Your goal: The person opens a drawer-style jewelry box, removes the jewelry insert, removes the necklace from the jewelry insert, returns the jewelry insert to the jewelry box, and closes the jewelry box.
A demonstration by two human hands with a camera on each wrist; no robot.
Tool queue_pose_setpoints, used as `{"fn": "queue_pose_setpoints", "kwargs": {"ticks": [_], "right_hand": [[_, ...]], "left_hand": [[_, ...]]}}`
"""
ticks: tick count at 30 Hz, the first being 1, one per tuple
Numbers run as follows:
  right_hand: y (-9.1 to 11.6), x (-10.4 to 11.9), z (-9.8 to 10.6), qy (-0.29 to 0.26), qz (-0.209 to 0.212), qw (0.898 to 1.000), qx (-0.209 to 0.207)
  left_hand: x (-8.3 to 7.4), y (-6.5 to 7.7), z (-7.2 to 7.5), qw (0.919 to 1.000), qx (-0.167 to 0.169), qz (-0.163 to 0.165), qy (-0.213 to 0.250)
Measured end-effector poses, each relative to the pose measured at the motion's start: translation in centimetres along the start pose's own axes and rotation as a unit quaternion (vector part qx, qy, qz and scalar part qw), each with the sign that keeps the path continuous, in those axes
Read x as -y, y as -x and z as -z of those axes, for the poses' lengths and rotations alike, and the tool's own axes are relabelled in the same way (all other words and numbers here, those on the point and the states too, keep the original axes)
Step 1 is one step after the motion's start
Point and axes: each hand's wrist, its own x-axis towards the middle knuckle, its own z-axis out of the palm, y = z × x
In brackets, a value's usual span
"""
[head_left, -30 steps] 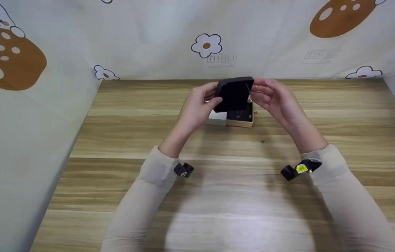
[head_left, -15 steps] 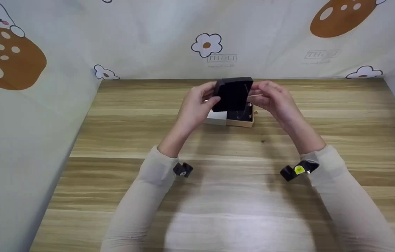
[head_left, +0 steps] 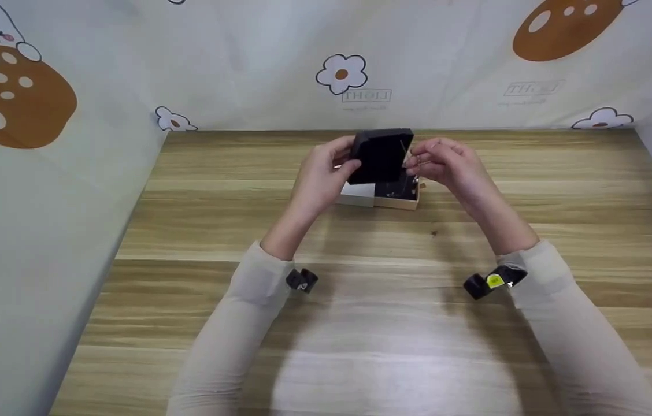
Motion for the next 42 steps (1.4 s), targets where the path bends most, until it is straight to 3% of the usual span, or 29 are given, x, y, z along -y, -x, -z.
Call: {"fn": "queue_pose_setpoints", "kwargs": {"ticks": [17,42], "right_hand": [[0.14,0.01,-0.11,-0.002,-0.014,0.999,0.032],[0.08,0.09,-0.24,0.064,-0.055,0.995,0.045]], "left_hand": [[0.32,0.05,-0.18,0.9994,0.008,0.006,-0.032],[0.55,0.10,-0.65,0.9984,0.037,0.008,-0.041]]}}
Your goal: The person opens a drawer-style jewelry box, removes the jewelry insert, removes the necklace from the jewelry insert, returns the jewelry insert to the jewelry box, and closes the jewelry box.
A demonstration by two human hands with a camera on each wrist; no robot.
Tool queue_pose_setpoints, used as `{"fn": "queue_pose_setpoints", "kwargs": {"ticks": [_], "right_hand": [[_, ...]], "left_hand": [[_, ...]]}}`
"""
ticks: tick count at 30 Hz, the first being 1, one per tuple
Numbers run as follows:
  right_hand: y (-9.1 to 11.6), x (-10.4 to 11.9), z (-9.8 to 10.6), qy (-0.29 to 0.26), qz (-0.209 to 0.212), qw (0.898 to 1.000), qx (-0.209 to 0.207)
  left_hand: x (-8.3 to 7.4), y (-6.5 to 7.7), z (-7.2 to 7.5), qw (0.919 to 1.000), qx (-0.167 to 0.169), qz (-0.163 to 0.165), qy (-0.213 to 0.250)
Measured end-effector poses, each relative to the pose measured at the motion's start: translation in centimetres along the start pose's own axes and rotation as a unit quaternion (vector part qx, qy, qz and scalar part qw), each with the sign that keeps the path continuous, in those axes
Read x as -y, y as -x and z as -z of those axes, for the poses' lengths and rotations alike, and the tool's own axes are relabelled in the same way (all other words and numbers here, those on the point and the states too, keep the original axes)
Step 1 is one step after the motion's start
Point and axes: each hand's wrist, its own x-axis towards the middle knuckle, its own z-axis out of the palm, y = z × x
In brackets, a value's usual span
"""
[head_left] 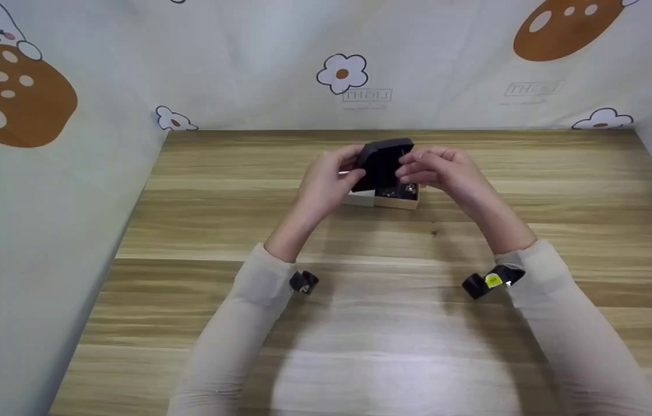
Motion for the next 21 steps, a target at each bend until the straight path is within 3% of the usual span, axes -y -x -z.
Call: {"fn": "queue_pose_setpoints", "kwargs": {"ticks": [21], "right_hand": [[-0.01,0.04,-0.25,-0.034,-0.017,0.999,-0.011]], "left_hand": [[0.13,0.01,-0.25,0.9996,0.013,0.008,-0.022]]}}
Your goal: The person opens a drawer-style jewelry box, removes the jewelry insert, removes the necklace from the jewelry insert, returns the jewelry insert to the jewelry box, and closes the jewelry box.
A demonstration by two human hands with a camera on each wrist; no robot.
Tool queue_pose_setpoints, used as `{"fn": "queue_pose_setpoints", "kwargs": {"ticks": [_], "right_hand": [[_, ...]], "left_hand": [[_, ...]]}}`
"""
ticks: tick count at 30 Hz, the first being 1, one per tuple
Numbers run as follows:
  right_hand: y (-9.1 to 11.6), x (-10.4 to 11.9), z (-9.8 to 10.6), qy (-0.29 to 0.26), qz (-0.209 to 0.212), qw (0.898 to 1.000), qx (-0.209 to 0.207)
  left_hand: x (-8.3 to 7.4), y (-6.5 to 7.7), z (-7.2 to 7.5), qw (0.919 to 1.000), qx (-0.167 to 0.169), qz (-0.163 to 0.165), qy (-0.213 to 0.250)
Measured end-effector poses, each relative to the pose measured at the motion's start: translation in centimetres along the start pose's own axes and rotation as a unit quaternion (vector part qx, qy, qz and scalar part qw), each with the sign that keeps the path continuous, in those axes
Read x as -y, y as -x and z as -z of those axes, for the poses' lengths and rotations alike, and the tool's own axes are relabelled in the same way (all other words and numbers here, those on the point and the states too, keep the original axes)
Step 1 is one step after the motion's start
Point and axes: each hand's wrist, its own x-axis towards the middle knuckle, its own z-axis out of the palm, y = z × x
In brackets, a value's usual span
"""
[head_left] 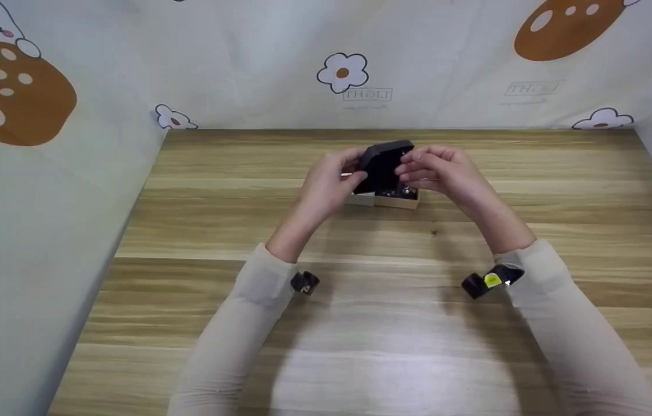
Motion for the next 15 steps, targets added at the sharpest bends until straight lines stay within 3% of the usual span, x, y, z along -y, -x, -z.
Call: {"fn": "queue_pose_setpoints", "kwargs": {"ticks": [6,15], "right_hand": [[0.01,-0.08,-0.04,-0.003,0.002,1.000,-0.001],[0.04,-0.21,-0.27,-0.014,0.008,1.000,-0.017]], "left_hand": [[0.03,0.19,0.00,0.9998,0.002,0.016,-0.008],[0.06,0.17,-0.17,1.0000,0.003,0.007,-0.002]]}}
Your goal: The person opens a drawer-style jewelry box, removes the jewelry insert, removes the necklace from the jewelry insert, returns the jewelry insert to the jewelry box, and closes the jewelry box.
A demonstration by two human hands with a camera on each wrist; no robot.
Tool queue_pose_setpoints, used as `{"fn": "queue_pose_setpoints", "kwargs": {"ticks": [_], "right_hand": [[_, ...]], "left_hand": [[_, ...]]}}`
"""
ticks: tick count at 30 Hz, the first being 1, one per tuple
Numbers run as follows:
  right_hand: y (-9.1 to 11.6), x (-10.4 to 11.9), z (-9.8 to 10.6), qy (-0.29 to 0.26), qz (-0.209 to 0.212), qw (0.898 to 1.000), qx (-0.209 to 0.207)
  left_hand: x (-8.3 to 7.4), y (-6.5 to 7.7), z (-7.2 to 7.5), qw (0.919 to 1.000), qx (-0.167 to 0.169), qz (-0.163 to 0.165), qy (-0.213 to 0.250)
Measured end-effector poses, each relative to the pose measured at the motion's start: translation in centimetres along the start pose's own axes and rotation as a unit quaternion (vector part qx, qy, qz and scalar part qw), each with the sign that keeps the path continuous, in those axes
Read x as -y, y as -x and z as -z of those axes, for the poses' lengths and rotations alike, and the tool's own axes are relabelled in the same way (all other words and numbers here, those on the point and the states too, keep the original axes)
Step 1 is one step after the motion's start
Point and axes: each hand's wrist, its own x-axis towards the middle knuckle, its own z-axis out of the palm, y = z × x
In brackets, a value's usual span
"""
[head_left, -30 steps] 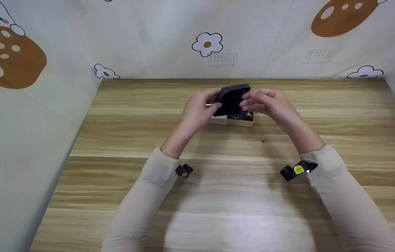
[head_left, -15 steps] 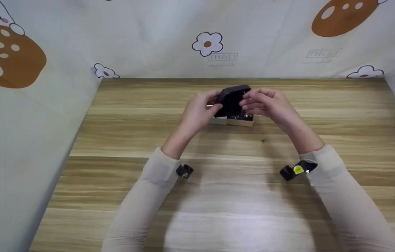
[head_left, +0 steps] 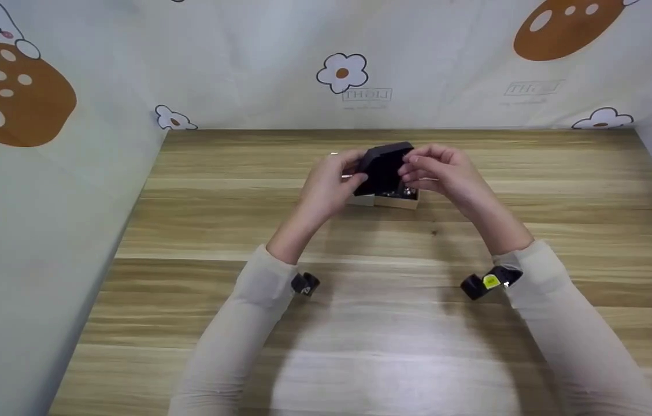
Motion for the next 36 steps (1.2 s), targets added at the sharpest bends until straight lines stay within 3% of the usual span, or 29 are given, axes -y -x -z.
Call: {"fn": "queue_pose_setpoints", "kwargs": {"ticks": [10,36], "right_hand": [[-0.19,-0.30,-0.06,0.009,0.021,1.000,-0.007],[-0.17,-0.42,0.05,0.014,0.024,1.000,-0.012]], "left_hand": [[0.28,0.09,-0.07,0.9999,0.011,-0.002,-0.008],[0.38,0.14,-0.22,0.9990,0.025,-0.003,-0.038]]}}
